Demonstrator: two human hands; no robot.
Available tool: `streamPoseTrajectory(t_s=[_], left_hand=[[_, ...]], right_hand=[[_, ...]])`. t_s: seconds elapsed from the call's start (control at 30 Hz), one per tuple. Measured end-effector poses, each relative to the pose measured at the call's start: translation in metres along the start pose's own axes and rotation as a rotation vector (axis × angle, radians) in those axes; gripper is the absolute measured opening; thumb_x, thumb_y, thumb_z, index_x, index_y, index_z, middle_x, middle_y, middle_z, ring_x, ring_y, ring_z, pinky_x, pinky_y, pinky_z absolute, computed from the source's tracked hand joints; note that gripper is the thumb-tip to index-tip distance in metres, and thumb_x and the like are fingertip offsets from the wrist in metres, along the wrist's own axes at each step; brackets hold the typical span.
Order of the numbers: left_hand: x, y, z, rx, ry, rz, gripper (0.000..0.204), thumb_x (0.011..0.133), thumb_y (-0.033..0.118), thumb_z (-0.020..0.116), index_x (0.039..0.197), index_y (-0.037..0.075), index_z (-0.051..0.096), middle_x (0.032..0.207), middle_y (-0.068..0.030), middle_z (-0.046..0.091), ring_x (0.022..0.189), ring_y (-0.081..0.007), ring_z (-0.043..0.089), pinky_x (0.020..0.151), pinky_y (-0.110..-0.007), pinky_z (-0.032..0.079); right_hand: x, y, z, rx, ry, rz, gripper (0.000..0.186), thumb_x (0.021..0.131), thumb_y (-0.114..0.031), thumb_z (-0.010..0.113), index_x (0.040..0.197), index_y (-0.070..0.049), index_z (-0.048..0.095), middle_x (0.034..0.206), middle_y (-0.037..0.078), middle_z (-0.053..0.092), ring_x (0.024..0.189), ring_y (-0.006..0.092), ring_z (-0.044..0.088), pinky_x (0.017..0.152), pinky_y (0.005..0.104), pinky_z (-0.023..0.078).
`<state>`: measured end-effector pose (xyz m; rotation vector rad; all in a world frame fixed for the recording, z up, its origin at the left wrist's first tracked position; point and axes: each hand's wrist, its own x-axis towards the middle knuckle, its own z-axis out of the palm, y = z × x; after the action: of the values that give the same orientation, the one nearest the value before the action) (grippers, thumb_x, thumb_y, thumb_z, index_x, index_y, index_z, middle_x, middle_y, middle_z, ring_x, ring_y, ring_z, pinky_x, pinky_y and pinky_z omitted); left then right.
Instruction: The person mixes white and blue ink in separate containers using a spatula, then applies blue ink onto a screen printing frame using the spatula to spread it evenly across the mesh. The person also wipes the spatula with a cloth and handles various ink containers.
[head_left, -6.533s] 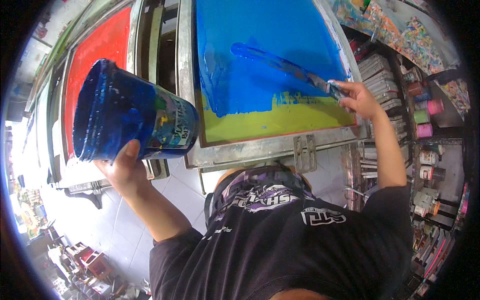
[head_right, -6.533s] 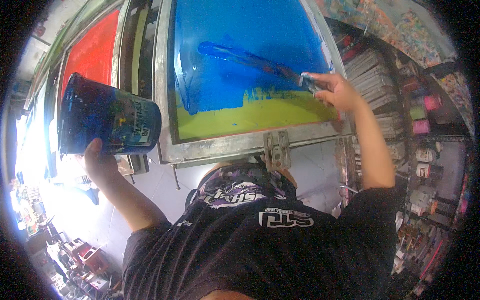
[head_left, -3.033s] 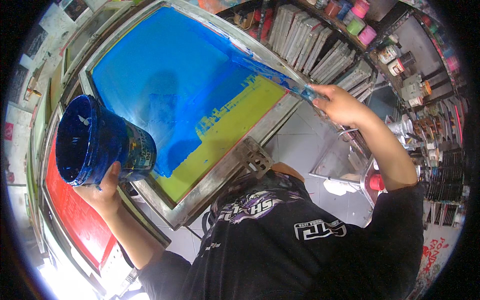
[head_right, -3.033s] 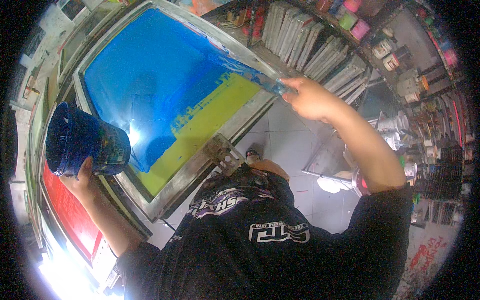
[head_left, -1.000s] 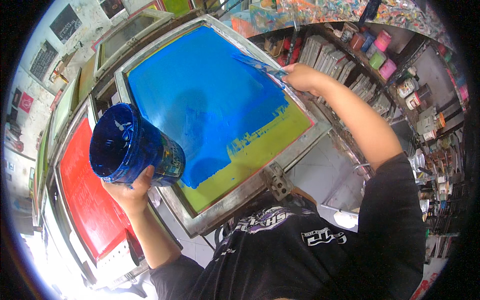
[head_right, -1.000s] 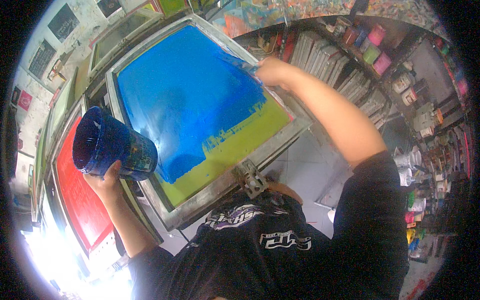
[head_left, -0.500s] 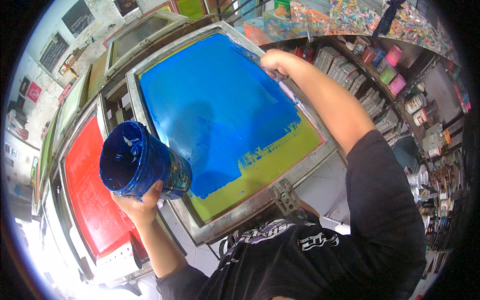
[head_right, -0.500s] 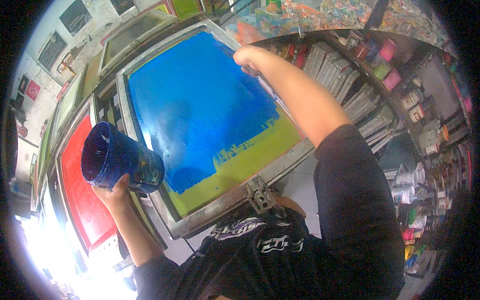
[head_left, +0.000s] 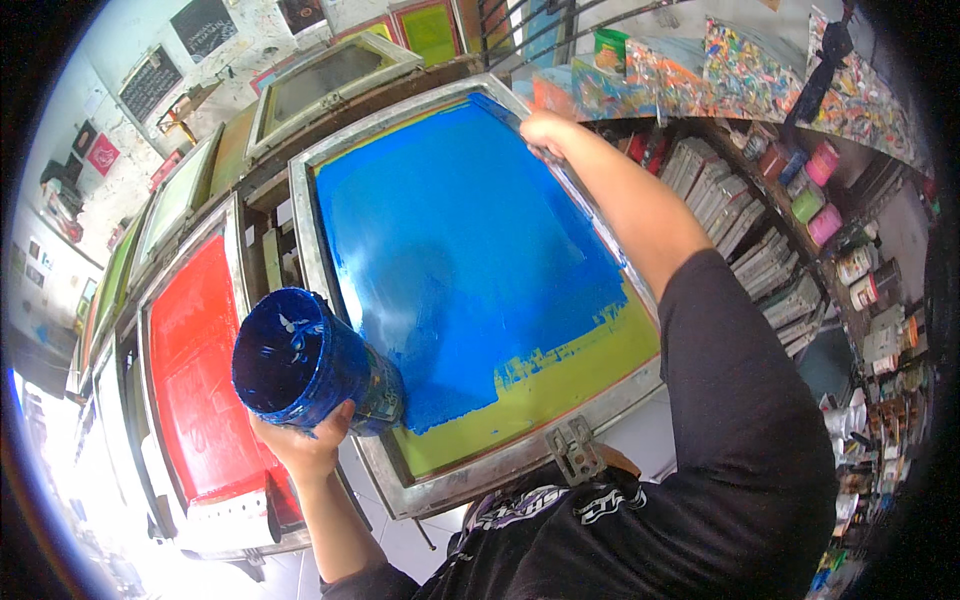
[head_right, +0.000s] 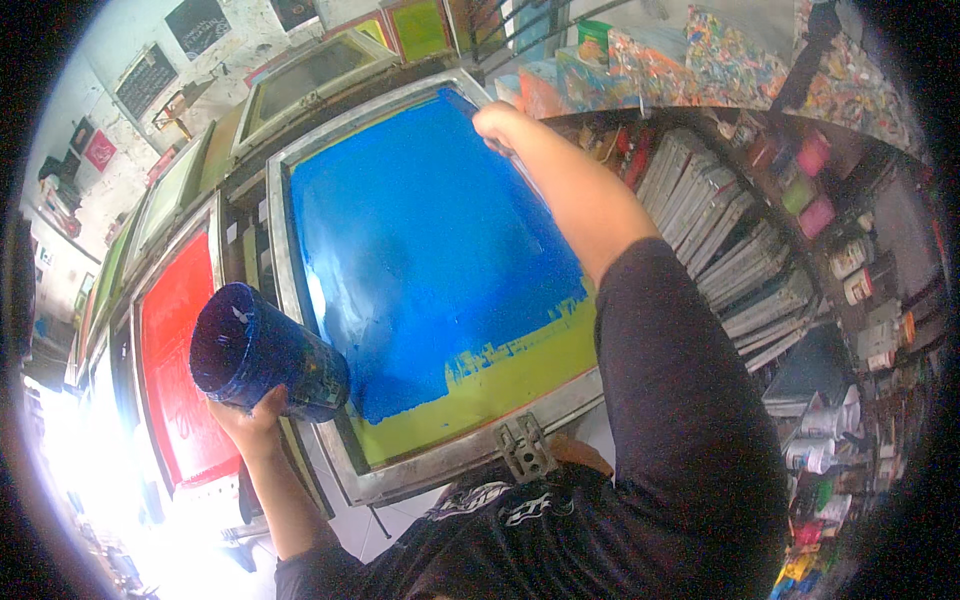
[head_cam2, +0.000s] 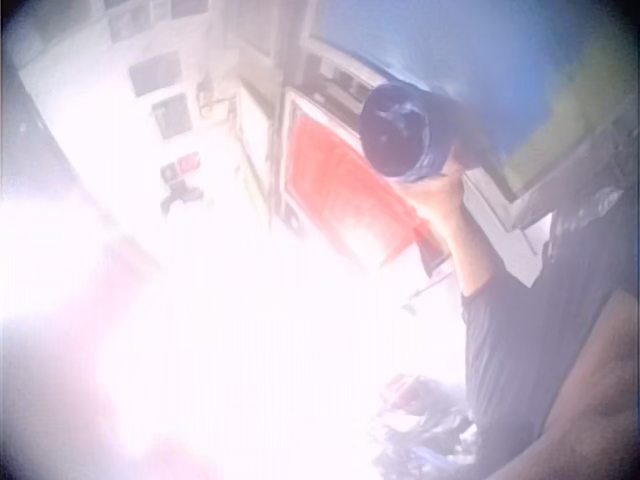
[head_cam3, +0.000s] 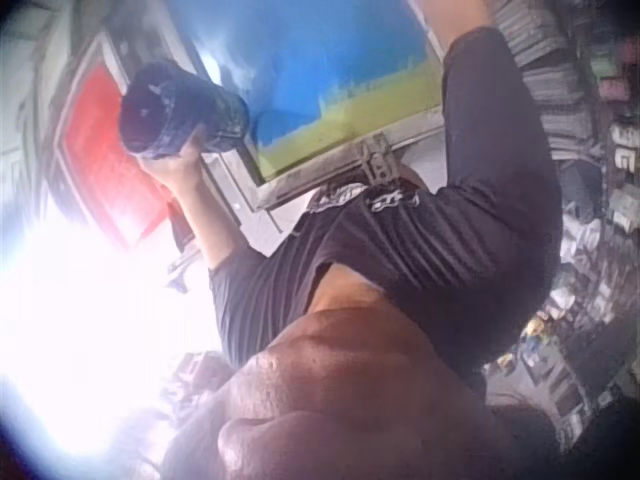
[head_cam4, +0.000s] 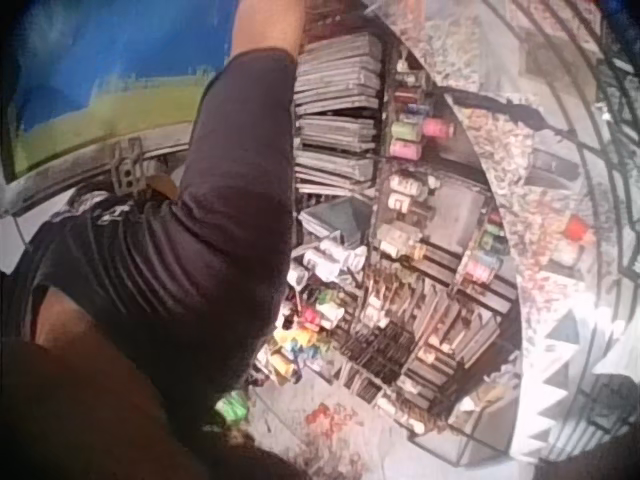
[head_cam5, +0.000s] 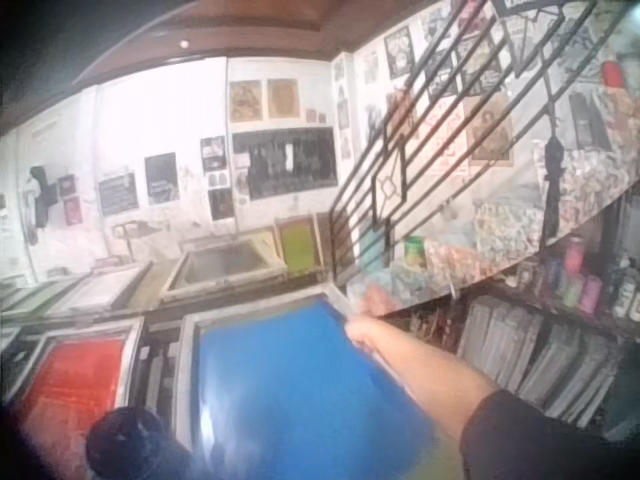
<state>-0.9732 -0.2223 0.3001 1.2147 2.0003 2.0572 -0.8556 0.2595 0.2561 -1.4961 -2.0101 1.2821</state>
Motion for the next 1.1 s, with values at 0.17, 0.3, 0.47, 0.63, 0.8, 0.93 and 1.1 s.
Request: streamPoseTrajectory(t_s=[0.17, 0.3, 0.47, 0.63, 0.8, 0.93, 1.1], left_hand=[[0.002, 0.012, 0.012, -0.049, -0.049, -0.077, 0.082, 0.051, 0.019, 0.082, 0.121, -0.003, 0.045, 0.110, -0.0130, 0.057, 0.100, -0.0207, 0.057, 0.089, -0.034, 0.046], [0.013, 0.018, 0.036, -0.085, -0.062, -0.034, 0.080, 0.049, 0.019, 0.082, 0.119, -0.001, 0.046, 0.107, -0.0103, 0.058, 0.098, -0.0196, 0.058, 0.087, -0.032, 0.046], [0.023, 0.017, 0.064, -0.058, -0.092, 0.090, 0.082, 0.046, 0.019, 0.082, 0.118, 0.001, 0.048, 0.107, -0.0099, 0.060, 0.097, -0.0179, 0.058, 0.088, -0.031, 0.045], [0.016, 0.013, 0.074, -0.003, -0.126, 0.110, 0.087, 0.046, 0.020, 0.083, 0.122, 0.001, 0.046, 0.107, -0.0104, 0.061, 0.097, -0.0181, 0.059, 0.087, -0.031, 0.046], [0.016, 0.014, 0.088, 0.050, -0.174, 0.163, 0.090, 0.045, 0.021, 0.083, 0.123, -0.001, 0.045, 0.108, -0.0111, 0.060, 0.098, -0.0189, 0.059, 0.087, -0.032, 0.047], [0.014, 0.008, 0.091, -0.036, -0.151, 0.231, 0.092, 0.045, 0.022, 0.084, 0.124, -0.001, 0.044, 0.108, -0.0128, 0.060, 0.098, -0.0200, 0.059, 0.087, -0.032, 0.047], [0.008, -0.010, 0.079, 0.164, -0.069, 0.339, 0.090, 0.044, 0.020, 0.082, 0.124, -0.001, 0.045, 0.110, -0.0154, 0.057, 0.102, -0.0250, 0.057, 0.089, -0.035, 0.046]], right_hand=[[-0.077, 0.027, -0.037, -0.075, 0.061, -0.497, 0.045, 0.085, -0.012, 0.054, 0.129, -0.006, 0.047, 0.084, 0.012, 0.063, 0.066, 0.0175, 0.057, 0.059, 0.0307, 0.045], [-0.185, 0.029, -0.075, -0.131, -0.053, -0.577, 0.044, 0.085, -0.010, 0.055, 0.129, -0.004, 0.048, 0.106, 0.012, 0.063, 0.091, 0.0168, 0.059, 0.079, 0.0291, 0.046], [-0.277, 0.055, -0.114, -0.265, 0.155, -0.927, 0.037, 0.081, -0.004, 0.058, 0.118, -0.002, 0.056, 0.099, 0.014, 0.063, 0.091, 0.0252, 0.061, 0.081, 0.0319, 0.045], [-0.329, 0.063, -0.125, -0.351, 0.336, -0.998, 0.032, 0.078, 0.001, 0.060, 0.110, -0.003, 0.061, 0.096, 0.015, 0.061, 0.087, 0.0274, 0.060, 0.078, 0.0319, 0.046], [-0.355, 0.074, -0.105, -0.423, 0.464, -1.118, 0.036, 0.073, 0.005, 0.062, 0.106, -0.008, 0.065, 0.097, 0.016, 0.057, 0.084, 0.0309, 0.058, 0.073, 0.0333, 0.046], [-0.370, 0.083, -0.102, -0.645, 0.505, -1.172, 0.044, 0.067, 0.004, 0.059, 0.106, -0.015, 0.067, 0.096, 0.017, 0.055, 0.081, 0.0334, 0.057, 0.068, 0.0361, 0.047], [-0.390, 0.085, -0.108, -0.796, 0.442, -1.182, 0.048, 0.063, 0.002, 0.056, 0.106, -0.017, 0.066, 0.095, 0.017, 0.055, 0.081, 0.0340, 0.057, 0.066, 0.0385, 0.047]])
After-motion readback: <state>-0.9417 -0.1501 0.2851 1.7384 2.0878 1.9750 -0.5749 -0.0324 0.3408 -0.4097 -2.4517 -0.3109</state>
